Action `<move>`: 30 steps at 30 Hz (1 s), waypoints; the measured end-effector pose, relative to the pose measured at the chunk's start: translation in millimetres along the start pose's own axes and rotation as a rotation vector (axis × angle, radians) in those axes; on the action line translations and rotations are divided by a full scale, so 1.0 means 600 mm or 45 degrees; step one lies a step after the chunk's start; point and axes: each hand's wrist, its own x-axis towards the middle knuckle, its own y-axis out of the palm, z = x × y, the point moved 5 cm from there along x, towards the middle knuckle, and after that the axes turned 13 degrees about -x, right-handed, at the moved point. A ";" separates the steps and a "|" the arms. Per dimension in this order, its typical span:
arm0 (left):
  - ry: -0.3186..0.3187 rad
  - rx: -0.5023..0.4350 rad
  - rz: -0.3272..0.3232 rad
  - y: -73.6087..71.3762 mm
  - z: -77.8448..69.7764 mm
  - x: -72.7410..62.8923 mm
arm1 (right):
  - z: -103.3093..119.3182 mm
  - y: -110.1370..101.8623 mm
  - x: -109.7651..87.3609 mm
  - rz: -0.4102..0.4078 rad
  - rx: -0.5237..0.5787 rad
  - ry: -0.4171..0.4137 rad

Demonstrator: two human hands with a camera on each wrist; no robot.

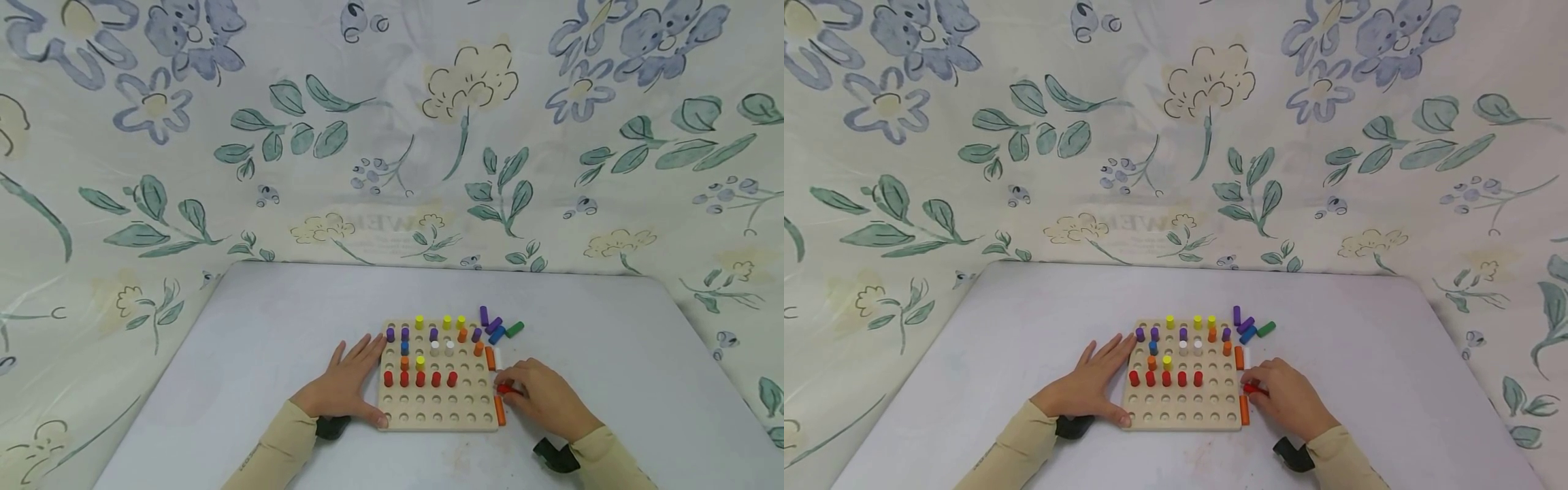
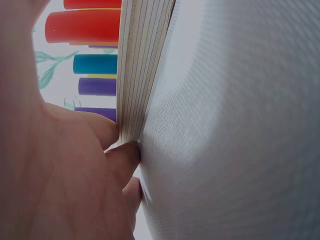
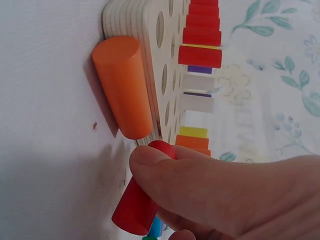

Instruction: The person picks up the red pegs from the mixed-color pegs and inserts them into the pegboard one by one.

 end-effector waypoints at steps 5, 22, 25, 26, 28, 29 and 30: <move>-0.007 -0.010 0.002 -0.001 -0.001 -0.001 | 0.001 -0.004 -0.001 -0.011 0.016 0.031; -0.017 -0.014 0.004 -0.001 -0.001 -0.001 | 0.008 -0.020 -0.003 -0.111 -0.014 0.047; -0.018 -0.012 0.003 0.000 -0.001 0.000 | 0.007 -0.021 -0.003 -0.118 -0.014 0.049; -0.016 -0.010 0.003 0.000 -0.001 0.000 | 0.007 -0.022 -0.003 -0.121 -0.012 0.048; -0.012 -0.007 0.002 0.000 0.000 0.001 | 0.007 -0.023 -0.003 -0.129 -0.006 0.046; -0.010 -0.007 0.002 0.000 0.000 0.001 | 0.007 -0.024 -0.002 -0.133 -0.003 0.048; -0.008 -0.007 0.003 0.000 -0.001 0.001 | 0.007 -0.024 -0.002 -0.136 0.003 0.049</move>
